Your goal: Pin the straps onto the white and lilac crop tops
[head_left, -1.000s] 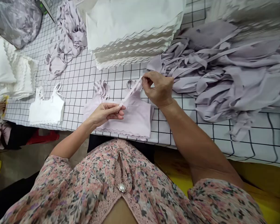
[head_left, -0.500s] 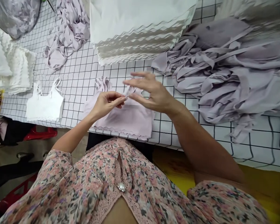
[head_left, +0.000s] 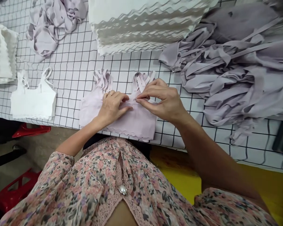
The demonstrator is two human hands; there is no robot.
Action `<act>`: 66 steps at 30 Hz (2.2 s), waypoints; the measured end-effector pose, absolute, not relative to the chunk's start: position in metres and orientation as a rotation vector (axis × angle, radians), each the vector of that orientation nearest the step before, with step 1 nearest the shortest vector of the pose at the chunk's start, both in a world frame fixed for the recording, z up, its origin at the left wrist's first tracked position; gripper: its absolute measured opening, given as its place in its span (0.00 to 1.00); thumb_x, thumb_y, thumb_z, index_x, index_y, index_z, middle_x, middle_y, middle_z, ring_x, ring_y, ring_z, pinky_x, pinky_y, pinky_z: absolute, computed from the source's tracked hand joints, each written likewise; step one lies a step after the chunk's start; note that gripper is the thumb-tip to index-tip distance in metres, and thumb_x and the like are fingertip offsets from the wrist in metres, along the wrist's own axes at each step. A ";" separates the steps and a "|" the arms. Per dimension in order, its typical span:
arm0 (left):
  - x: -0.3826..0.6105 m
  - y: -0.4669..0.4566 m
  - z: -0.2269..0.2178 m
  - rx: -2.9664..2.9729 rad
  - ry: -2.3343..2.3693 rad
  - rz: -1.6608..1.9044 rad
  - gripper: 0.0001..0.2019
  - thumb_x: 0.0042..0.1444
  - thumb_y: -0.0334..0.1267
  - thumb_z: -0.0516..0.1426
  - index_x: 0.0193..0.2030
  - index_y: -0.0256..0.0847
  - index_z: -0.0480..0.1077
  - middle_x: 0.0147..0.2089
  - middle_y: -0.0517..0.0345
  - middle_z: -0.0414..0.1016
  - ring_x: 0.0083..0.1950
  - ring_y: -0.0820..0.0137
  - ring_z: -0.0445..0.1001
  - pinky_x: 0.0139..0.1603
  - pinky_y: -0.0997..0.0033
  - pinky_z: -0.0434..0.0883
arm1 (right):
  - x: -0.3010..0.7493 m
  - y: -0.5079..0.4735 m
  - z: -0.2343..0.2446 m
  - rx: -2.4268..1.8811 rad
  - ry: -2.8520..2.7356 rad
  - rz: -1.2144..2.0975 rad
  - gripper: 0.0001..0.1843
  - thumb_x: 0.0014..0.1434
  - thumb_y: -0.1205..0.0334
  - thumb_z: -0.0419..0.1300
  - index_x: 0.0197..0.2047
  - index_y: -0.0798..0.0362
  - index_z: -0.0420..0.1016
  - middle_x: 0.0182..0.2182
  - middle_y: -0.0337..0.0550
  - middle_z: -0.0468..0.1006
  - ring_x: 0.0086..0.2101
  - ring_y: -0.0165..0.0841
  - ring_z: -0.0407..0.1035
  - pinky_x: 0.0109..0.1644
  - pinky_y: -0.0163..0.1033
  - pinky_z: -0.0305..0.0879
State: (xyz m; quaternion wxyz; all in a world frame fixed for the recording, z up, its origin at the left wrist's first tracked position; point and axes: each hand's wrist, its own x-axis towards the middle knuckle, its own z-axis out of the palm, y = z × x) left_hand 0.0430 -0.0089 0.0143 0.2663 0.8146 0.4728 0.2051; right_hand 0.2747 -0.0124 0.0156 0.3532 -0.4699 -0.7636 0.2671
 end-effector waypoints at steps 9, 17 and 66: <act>0.049 -0.020 -0.001 2.159 1.342 0.484 0.13 0.66 0.47 0.70 0.48 0.43 0.76 0.48 0.55 0.81 0.56 0.58 0.72 0.62 0.55 0.60 | 0.270 -0.029 -0.002 -1.393 -1.992 0.635 0.13 0.72 0.51 0.64 0.38 0.41 0.87 0.33 0.44 0.83 0.47 0.48 0.75 0.58 0.63 0.73; 0.051 -0.022 -0.005 2.222 1.311 0.459 0.10 0.68 0.47 0.68 0.44 0.44 0.78 0.46 0.57 0.80 0.56 0.58 0.71 0.64 0.54 0.57 | 0.274 -0.036 -0.009 -1.353 -2.025 0.602 0.13 0.73 0.51 0.62 0.38 0.43 0.84 0.33 0.44 0.82 0.48 0.49 0.75 0.58 0.62 0.70; 0.052 -0.021 -0.020 2.312 1.184 0.573 0.10 0.74 0.46 0.61 0.43 0.48 0.81 0.38 0.60 0.76 0.49 0.62 0.72 0.66 0.51 0.58 | 0.272 -0.012 0.021 -1.221 -2.469 0.622 0.20 0.77 0.56 0.50 0.34 0.46 0.74 0.33 0.43 0.77 0.50 0.45 0.72 0.70 0.75 0.57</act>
